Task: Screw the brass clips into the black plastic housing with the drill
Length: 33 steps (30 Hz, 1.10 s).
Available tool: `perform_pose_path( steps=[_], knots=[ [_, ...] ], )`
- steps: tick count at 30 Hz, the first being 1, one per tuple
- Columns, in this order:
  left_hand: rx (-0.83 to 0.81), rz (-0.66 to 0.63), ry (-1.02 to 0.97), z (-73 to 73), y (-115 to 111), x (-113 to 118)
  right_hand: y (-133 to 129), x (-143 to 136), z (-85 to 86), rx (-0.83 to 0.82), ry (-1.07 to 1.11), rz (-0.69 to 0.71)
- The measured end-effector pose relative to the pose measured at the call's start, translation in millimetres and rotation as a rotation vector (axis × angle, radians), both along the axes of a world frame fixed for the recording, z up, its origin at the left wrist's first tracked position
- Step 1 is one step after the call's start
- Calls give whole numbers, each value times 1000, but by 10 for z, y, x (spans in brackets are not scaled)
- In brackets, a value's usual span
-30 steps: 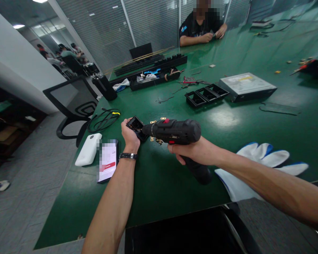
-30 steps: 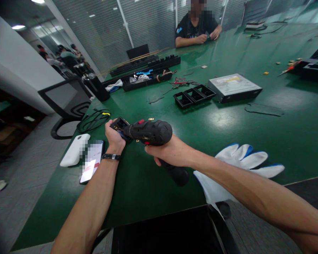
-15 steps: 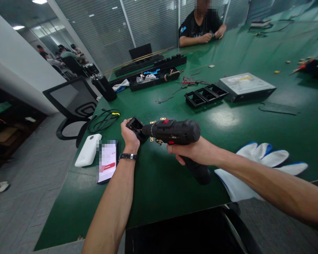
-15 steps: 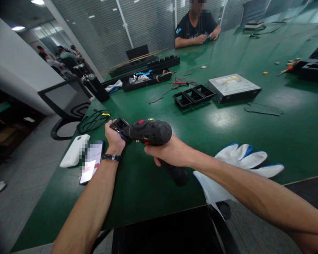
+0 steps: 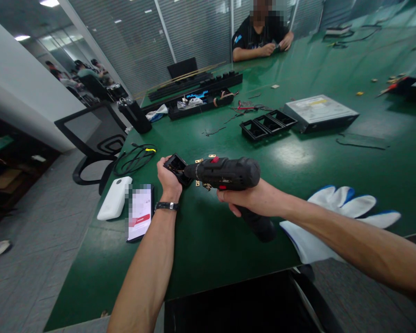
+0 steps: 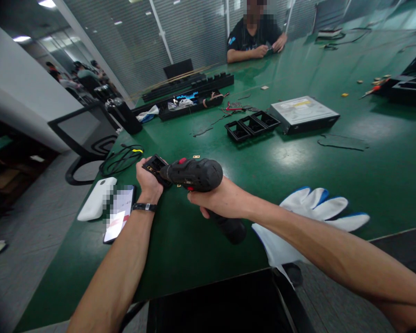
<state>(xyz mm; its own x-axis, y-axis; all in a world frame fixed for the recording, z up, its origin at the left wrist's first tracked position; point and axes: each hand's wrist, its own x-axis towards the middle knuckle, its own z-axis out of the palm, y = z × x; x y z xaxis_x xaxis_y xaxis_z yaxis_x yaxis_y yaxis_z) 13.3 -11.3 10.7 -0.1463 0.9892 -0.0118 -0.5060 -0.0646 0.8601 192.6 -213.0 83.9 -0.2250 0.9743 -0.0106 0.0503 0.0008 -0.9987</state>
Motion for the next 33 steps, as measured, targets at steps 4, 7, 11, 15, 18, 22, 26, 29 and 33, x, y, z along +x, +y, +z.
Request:
perform_pose_path(
  steps=[4, 7, 11, 15, 18, 22, 26, 29, 33],
  knots=[
    [2, -11, -9, 11, -4, 7, -10, 4, 3, -8, -19, 0],
    [0, -14, -14, 7, 3, 5, -11, 4, 6, 3, 6, 3],
    [-8, -17, 1, -2, 6, -6, 3, 2, -5, 20, 26, -6],
    [-4, -18, 2, -6, 12, -7, 9, 0, -17, 31, 27, -4],
    [-14, 7, -31, 1, 22, 4, 0, 4, -9, 16, 12, 9],
    [-12, 6, -48, 12, 27, 16, -7, 14, -10, 3, -5, 8],
    [-6, 12, -46, 27, 19, 19, -4, 14, -19, 12, -16, 10],
    [-9, 4, -51, 36, 13, 15, -3, 11, -10, 29, -14, 6],
    [-11, -3, -37, 31, 12, 4, -3, 13, 4, 20, -17, 6]
  ],
)
